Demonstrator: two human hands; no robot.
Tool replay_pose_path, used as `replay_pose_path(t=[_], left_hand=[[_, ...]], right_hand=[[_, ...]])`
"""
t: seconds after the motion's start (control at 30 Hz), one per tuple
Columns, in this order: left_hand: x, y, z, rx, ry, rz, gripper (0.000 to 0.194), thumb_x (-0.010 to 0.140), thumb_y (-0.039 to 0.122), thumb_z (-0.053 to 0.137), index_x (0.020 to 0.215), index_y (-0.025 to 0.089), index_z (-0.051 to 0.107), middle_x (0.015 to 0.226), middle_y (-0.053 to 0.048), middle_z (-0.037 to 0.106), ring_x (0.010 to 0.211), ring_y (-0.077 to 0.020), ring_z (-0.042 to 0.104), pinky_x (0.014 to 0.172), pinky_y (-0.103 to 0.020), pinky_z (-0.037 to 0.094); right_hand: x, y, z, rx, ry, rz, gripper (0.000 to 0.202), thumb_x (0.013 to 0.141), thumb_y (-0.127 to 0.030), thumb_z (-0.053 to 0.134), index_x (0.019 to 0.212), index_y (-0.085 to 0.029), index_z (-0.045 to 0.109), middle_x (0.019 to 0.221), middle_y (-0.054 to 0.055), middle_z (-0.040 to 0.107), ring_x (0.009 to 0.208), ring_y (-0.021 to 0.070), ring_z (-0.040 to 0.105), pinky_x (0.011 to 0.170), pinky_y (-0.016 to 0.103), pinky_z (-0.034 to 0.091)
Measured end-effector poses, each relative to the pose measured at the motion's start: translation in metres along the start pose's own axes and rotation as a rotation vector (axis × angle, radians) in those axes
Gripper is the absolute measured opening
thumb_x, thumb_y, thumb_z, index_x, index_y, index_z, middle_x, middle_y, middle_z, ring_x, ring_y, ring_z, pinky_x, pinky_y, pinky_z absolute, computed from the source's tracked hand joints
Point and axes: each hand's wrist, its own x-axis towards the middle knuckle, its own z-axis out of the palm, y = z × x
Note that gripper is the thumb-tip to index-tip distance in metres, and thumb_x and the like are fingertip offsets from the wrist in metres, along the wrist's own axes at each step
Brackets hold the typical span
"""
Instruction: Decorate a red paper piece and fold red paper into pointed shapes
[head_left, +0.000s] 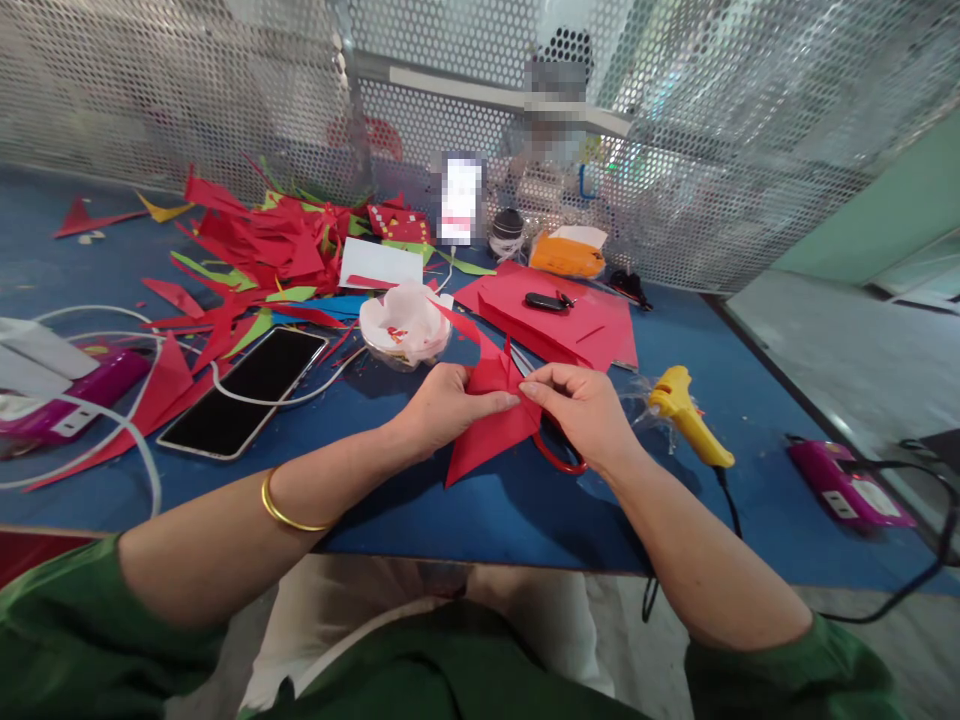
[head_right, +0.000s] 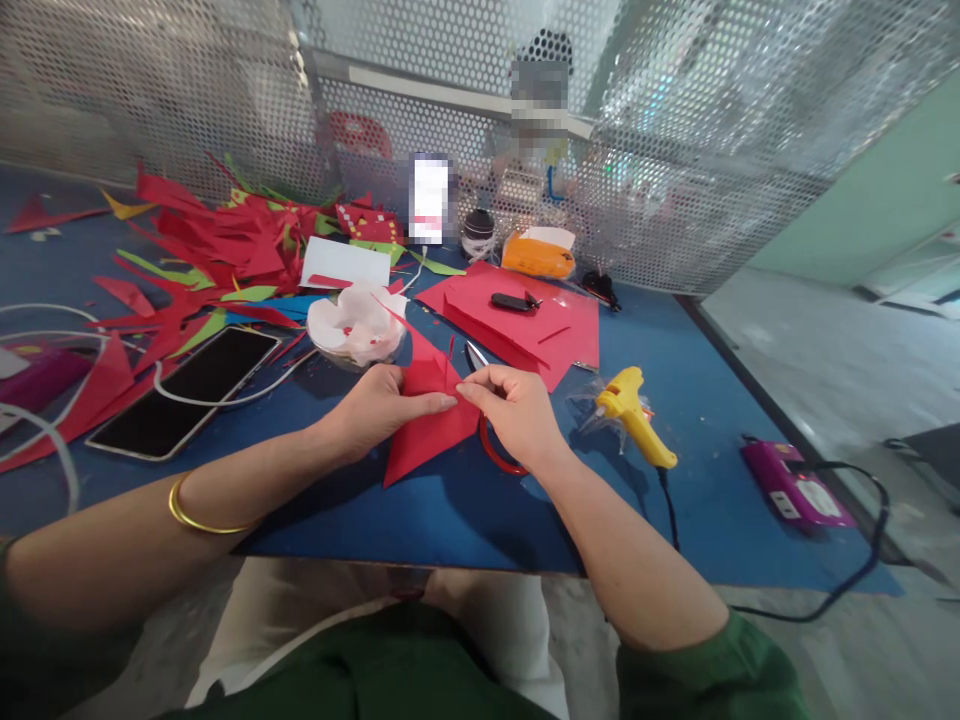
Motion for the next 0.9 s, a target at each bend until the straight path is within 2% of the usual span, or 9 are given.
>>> replay_pose_path(t=[0.13,0.37,0.6,0.7,0.9], left_hand=[[0.0012,-0.0023,-0.0018,-0.002,-0.032,0.006,0.020,0.070,0.027,0.081,0.085,0.014,0.076,0.080,-0.007,0.078,0.068,-0.0193,0.071,0.065,-0.030,0.057],[-0.0002,-0.0004,-0.0014,0.103,-0.023,0.115,0.016,0.070,0.029,0.078,0.076,0.014,0.073,0.072,-0.004,0.075,0.065,-0.0191,0.069,0.062,-0.029,0.055],[-0.0006,0.0005,-0.0003,0.044,-0.037,0.043,0.017,0.070,0.028,0.079,0.077,0.014,0.074,0.073,-0.005,0.075,0.065,-0.0187,0.068,0.062,-0.029,0.053],[-0.0011,0.0028,0.0008,0.055,-0.001,0.006,0.016,0.072,0.029,0.077,0.068,0.015,0.070,0.066,-0.003,0.072,0.057,-0.0152,0.063,0.055,-0.025,0.047],[-0.0021,0.0056,0.0011,0.025,0.063,0.006,0.036,0.080,0.041,0.073,0.056,0.016,0.063,0.052,-0.001,0.061,0.042,-0.0090,0.047,0.042,-0.023,0.032]], right_hand=[[0.0007,0.0008,0.0000,-0.002,0.011,0.006,0.025,0.075,-0.044,0.068,0.074,-0.019,0.071,0.060,-0.002,0.054,0.058,0.0125,0.042,0.056,0.027,0.035],[0.0004,0.0012,0.0003,-0.012,0.008,-0.001,0.025,0.075,-0.043,0.070,0.074,-0.019,0.071,0.060,-0.003,0.054,0.057,0.0113,0.040,0.056,0.027,0.033],[0.0004,0.0009,-0.0002,-0.016,-0.001,0.011,0.026,0.075,-0.044,0.071,0.073,-0.019,0.071,0.061,-0.002,0.056,0.059,0.0120,0.043,0.056,0.027,0.035],[0.0005,0.0020,-0.0009,-0.008,0.004,0.019,0.027,0.075,-0.046,0.070,0.074,-0.019,0.071,0.061,-0.002,0.056,0.059,0.0123,0.044,0.057,0.027,0.035],[0.0011,0.0037,-0.0008,0.000,-0.008,0.023,0.026,0.076,-0.045,0.069,0.076,-0.019,0.072,0.061,-0.002,0.057,0.060,0.0124,0.044,0.057,0.028,0.035]])
